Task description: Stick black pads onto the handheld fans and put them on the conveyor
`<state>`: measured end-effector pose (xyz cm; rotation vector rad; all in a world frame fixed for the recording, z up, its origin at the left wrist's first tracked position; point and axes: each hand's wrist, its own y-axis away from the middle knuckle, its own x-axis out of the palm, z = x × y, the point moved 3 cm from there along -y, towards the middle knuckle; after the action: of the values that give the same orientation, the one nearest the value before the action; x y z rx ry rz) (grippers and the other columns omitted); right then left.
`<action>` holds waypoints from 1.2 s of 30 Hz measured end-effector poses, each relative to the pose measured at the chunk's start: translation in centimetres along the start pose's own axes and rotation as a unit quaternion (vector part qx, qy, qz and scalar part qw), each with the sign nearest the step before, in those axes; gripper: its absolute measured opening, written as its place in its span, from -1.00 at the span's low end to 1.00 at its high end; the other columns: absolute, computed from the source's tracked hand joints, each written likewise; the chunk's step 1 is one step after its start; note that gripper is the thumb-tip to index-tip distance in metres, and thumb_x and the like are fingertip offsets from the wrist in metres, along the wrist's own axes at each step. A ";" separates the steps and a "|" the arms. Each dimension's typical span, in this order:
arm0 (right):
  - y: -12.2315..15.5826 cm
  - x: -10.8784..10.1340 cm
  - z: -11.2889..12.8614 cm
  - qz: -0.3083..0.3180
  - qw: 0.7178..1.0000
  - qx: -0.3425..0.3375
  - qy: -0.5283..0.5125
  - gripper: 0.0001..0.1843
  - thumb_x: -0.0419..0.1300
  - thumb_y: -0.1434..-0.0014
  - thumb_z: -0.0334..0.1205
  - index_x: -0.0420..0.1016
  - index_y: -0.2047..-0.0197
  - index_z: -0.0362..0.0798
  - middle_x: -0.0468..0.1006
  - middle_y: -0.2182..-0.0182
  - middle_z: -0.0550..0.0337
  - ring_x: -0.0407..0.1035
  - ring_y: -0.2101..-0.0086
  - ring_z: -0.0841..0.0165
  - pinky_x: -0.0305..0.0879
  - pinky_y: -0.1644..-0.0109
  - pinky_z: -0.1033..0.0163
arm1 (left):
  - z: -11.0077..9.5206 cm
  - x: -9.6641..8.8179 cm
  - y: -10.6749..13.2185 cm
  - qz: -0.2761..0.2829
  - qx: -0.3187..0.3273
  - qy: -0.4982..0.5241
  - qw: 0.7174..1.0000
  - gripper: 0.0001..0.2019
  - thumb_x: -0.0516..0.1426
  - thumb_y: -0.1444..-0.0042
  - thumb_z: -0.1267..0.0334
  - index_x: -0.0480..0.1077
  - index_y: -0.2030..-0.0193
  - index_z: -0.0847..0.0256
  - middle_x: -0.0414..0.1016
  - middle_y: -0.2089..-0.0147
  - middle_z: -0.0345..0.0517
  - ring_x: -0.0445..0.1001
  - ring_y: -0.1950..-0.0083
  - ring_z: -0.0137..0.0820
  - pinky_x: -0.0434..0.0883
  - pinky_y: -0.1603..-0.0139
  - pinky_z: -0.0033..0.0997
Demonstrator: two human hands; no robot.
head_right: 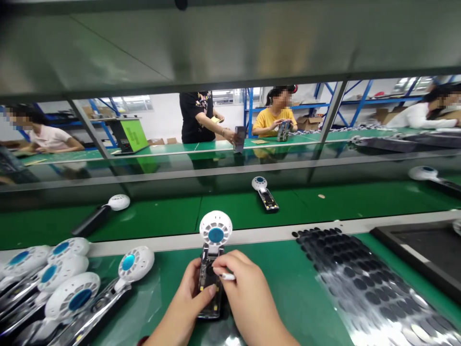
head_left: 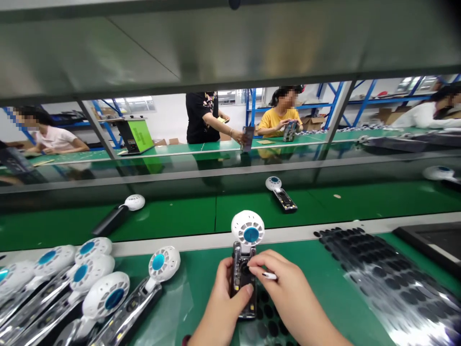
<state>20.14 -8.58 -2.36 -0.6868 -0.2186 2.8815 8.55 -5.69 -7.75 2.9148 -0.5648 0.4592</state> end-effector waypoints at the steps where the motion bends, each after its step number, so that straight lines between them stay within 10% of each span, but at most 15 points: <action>1: 0.0 0.0 0.0 0.001 1.000 0.000 0.011 -0.80 0.02 -0.07 -0.44 0.41 0.42 0.01 0.43 0.40 0.28 0.33 0.35 0.38 0.19 0.28 0.34 | 0.0 0.0 0.0 0.003 0.001 -0.003 1.000 -0.58 0.20 0.15 0.22 0.18 0.14 0.21 0.40 0.16 -0.08 0.32 0.10 -0.29 0.17 0.11 -0.34; 36: 0.5 0.7 -0.5 -0.032 0.977 -0.116 0.174 -0.73 -0.03 -0.07 -0.46 0.42 0.32 0.05 0.46 0.35 0.24 0.34 0.39 0.36 0.26 0.35 0.29 | 0.9 -0.4 -0.3 -0.001 0.003 -0.061 0.998 -0.59 0.15 0.16 0.26 0.15 0.12 0.20 0.39 0.13 -0.02 0.34 0.07 -0.19 0.19 0.05 -0.20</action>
<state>19.73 -8.89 -3.20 -1.1862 -0.5203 2.6400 8.51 -5.49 -8.75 2.9628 -0.5772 0.2856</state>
